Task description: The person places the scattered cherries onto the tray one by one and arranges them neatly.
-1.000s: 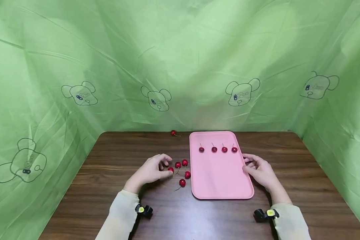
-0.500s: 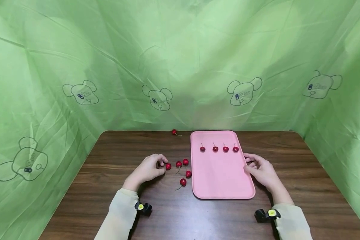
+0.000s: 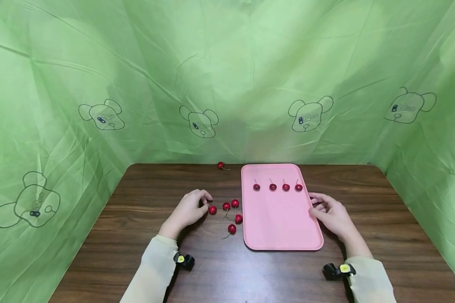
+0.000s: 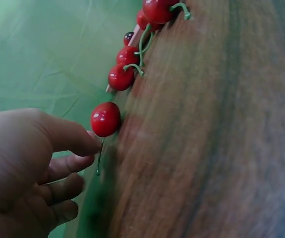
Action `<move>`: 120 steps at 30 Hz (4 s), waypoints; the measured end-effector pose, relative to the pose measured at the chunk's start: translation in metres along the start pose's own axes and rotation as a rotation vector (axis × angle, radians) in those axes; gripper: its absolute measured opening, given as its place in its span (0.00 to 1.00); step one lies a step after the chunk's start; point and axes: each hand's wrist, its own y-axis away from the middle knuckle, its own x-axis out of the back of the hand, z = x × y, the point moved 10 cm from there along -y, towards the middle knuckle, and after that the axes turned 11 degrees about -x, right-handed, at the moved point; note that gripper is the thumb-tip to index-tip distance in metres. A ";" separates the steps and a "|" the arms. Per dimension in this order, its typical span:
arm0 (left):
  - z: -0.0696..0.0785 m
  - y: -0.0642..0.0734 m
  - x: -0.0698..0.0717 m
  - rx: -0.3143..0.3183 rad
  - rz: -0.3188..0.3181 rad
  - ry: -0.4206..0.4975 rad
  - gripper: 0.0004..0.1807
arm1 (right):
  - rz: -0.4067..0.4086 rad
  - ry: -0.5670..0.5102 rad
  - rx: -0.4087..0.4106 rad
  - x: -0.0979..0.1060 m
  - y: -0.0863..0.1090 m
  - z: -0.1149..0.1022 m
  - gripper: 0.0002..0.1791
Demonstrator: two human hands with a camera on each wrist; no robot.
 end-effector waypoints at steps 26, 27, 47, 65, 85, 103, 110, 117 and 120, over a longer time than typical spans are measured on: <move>0.005 0.007 -0.009 0.030 -0.090 0.130 0.16 | -0.008 -0.024 0.003 0.001 0.001 -0.002 0.28; 0.005 0.007 -0.009 0.029 -0.088 0.133 0.17 | -0.008 -0.024 0.000 0.001 0.001 -0.002 0.28; -0.006 0.010 -0.012 0.040 -0.081 0.206 0.13 | -0.013 -0.059 0.027 0.001 0.001 -0.005 0.28; -0.011 0.010 -0.011 0.024 -0.048 0.248 0.11 | -0.012 -0.045 0.005 0.001 0.002 -0.004 0.28; 0.025 -0.012 0.001 0.001 0.075 0.273 0.12 | -0.010 -0.045 -0.005 0.000 0.002 -0.002 0.29; 0.114 -0.107 -0.032 -0.190 0.105 0.215 0.12 | -0.015 -0.048 -0.009 0.000 0.002 -0.002 0.29; 0.140 -0.127 -0.056 -0.214 0.108 0.286 0.11 | -0.015 -0.046 0.005 0.001 0.002 -0.003 0.29; 0.161 -0.140 -0.090 -0.194 0.102 0.343 0.13 | -0.006 -0.028 0.011 0.004 0.003 -0.003 0.28; 0.166 -0.143 -0.101 -0.174 0.111 0.384 0.13 | -0.009 -0.029 0.020 0.003 0.003 -0.004 0.28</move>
